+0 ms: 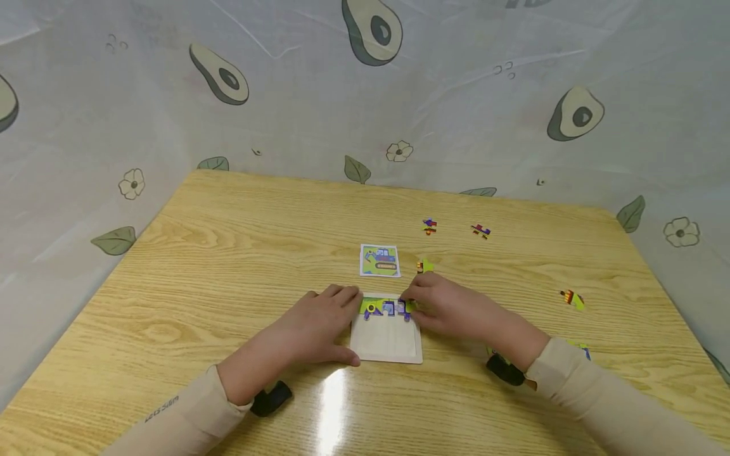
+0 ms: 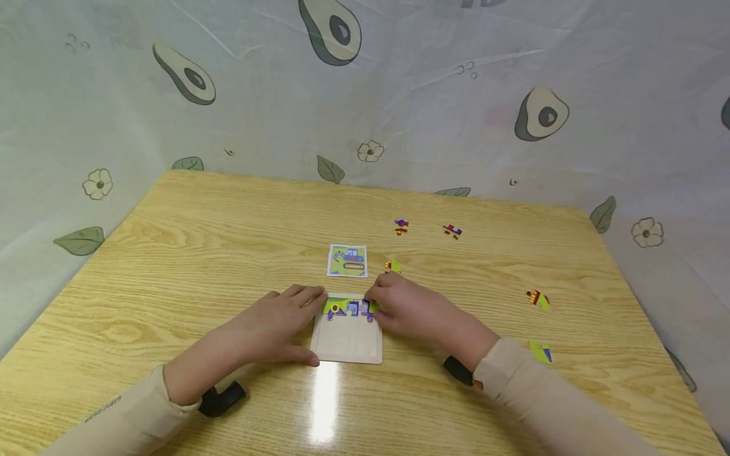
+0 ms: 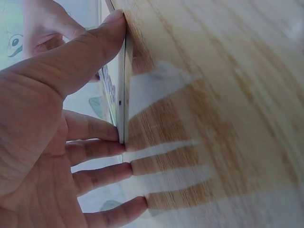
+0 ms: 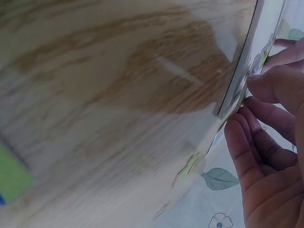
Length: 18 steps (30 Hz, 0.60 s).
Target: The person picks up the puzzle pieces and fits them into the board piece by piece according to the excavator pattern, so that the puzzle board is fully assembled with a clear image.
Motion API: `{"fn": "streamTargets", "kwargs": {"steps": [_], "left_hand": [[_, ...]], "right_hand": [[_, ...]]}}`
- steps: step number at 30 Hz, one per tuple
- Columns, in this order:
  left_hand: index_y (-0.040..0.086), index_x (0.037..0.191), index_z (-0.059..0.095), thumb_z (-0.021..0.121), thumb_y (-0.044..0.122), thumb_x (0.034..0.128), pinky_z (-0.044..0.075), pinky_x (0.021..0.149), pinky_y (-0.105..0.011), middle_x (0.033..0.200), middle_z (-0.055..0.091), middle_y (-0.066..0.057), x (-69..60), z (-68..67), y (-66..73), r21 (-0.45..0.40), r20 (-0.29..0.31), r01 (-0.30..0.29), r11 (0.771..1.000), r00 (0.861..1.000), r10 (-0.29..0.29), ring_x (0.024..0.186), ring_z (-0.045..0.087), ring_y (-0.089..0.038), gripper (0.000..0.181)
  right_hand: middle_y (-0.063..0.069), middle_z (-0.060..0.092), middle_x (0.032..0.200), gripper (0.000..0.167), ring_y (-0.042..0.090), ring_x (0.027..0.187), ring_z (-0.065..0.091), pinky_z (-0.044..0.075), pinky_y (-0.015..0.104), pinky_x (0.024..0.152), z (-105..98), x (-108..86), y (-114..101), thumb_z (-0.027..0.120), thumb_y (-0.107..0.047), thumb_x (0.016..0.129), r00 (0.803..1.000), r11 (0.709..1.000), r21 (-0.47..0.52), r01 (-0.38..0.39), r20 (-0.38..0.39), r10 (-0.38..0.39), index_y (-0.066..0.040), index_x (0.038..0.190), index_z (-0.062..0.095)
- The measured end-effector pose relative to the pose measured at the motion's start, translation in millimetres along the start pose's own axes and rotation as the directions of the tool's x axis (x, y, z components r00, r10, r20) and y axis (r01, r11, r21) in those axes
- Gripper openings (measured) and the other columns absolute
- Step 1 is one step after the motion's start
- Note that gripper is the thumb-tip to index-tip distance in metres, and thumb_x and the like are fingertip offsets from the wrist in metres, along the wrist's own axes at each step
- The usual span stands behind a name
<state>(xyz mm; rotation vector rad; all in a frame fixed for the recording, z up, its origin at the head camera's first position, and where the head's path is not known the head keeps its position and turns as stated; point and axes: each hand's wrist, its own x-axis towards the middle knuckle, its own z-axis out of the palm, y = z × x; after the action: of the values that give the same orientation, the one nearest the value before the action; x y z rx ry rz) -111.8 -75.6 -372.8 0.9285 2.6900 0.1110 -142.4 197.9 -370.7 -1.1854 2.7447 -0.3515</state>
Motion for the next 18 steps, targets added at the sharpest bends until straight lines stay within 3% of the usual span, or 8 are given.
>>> {"fn": "streamTargets", "kwargs": {"steps": [18], "left_hand": [[0.004, 0.161, 0.038, 0.076, 0.066, 0.0854, 0.048, 0.112, -0.058, 0.166, 0.042, -0.010, 0.1, -2.1, 1.8, 0.004, -0.001, 0.003, 1.000, 1.000, -0.003, 0.151, 0.043, -0.030, 0.105]], "right_hand": [[0.004, 0.064, 0.112, 0.027, 0.010, 0.094, 0.058, 0.056, 0.026, 0.079, 6.2, 2.3, -4.8, 0.072, -0.010, 0.097, 1.000, 0.998, -0.053, 0.020, 0.014, -0.019, -0.007, 0.124, 0.074]]}}
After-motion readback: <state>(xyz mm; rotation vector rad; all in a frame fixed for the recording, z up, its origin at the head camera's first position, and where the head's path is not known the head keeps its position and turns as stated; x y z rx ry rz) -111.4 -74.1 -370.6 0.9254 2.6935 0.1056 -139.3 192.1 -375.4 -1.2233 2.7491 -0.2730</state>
